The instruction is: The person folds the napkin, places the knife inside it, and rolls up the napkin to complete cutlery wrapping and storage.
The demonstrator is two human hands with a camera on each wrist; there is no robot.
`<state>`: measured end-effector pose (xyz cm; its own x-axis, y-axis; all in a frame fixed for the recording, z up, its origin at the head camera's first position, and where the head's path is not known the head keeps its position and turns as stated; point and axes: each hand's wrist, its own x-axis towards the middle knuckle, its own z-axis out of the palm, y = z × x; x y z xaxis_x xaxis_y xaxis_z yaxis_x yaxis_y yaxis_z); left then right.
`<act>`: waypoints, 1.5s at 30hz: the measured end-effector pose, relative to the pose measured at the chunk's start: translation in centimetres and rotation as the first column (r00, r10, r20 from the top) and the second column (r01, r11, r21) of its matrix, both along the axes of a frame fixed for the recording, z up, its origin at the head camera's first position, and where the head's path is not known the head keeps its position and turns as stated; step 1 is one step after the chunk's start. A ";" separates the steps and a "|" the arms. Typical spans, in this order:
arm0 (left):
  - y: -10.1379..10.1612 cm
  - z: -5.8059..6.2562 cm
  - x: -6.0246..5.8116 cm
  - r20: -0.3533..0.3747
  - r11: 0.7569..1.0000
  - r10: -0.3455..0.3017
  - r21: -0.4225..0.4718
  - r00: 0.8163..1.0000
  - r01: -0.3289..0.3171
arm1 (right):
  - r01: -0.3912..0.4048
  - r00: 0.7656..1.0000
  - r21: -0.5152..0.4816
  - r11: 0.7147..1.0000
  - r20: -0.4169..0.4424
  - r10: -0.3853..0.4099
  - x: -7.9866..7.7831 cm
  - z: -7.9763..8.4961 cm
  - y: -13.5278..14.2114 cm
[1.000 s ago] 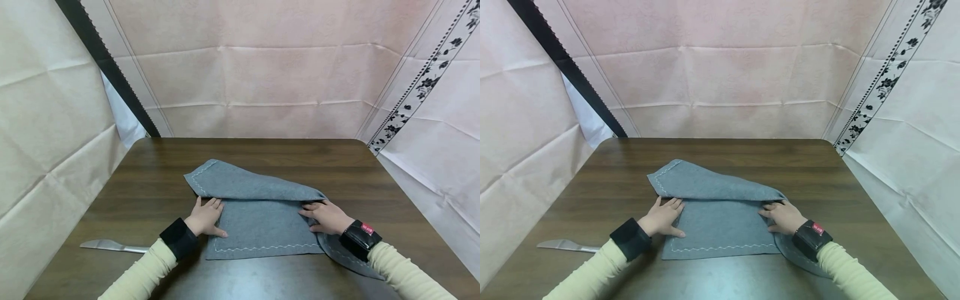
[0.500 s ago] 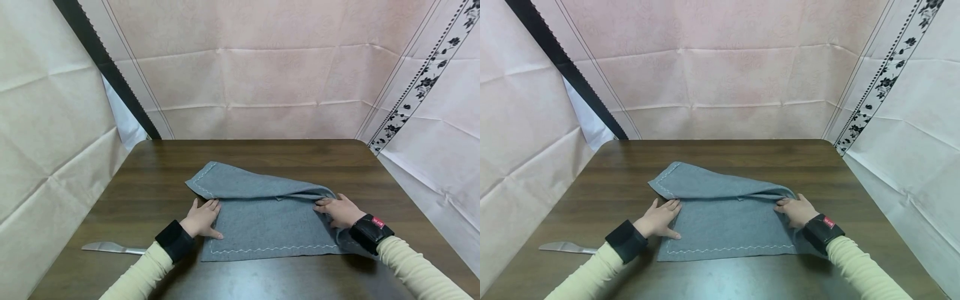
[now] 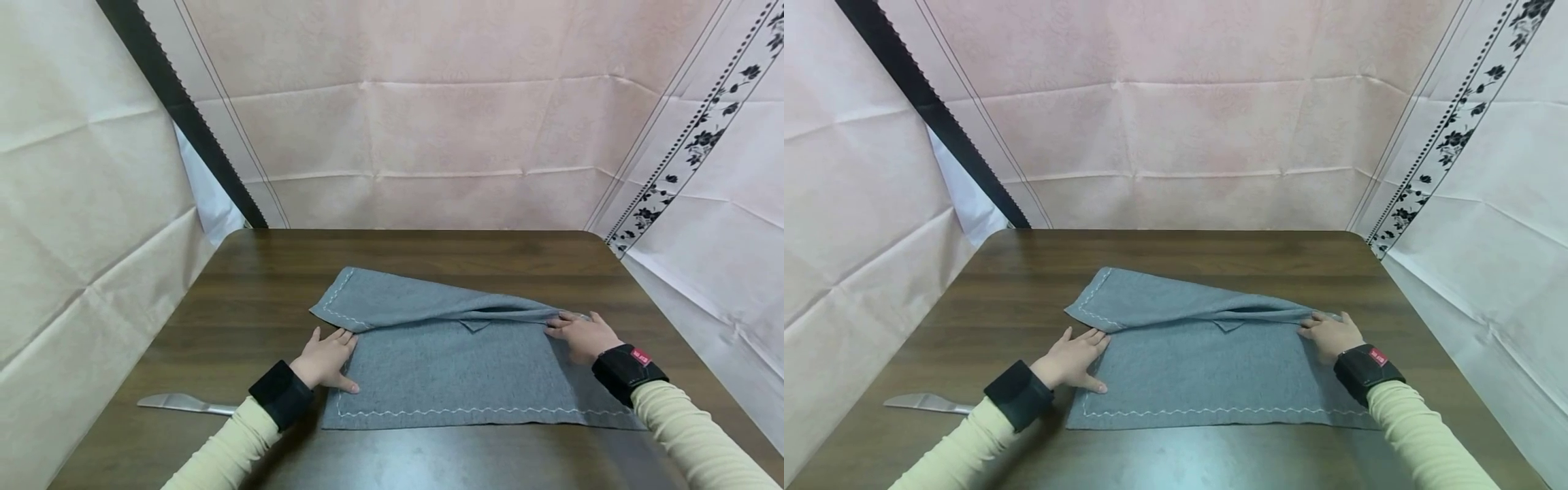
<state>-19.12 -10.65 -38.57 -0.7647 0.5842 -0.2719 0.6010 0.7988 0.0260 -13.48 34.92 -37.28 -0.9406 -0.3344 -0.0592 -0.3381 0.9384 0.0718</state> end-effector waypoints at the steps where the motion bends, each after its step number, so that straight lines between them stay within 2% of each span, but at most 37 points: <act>1: 0.0 0.0 0.0 0.001 1.000 0.001 0.000 1.000 -0.001 | 0.011 1.000 0.002 1.000 0.011 -0.011 0.0 0.1 0.0; 8: 0.1 0.1 0.3 0.019 1.000 0.008 0.017 1.000 -0.008 | 0.108 0.993 0.046 0.993 0.050 -0.110 0.5 0.3 -0.1; 13: 0.0 0.2 0.5 0.018 1.000 0.010 0.021 1.000 -0.010 | 0.166 0.985 0.116 0.979 0.026 -0.170 0.7 -0.3 -0.7; 19: 0.0 0.0 0.7 0.019 0.999 0.018 0.035 1.000 -0.018 | 0.172 0.983 0.238 0.956 -0.098 -0.153 0.9 -2.4 -2.0; 23: -0.1 -0.2 0.8 0.013 0.999 0.011 0.044 1.000 -0.012 | 0.224 0.961 0.293 0.930 -0.225 -0.161 1.3 -3.5 -2.7; 26: -0.4 -0.3 0.9 0.005 0.999 0.003 0.039 1.000 -0.004 | 0.248 0.953 0.302 0.921 -0.246 -0.176 1.6 -3.7 -3.1; 33: -1.4 0.0 1.0 -0.015 1.000 0.002 0.026 1.000 -0.002 | 0.212 0.965 0.228 0.950 -0.203 -0.166 1.7 -3.6 -3.7; 45: -3.2 0.0 1.2 -0.026 0.998 -0.002 0.065 1.000 0.004 | 0.141 0.978 0.233 0.962 -0.184 -0.098 2.4 -2.9 -4.8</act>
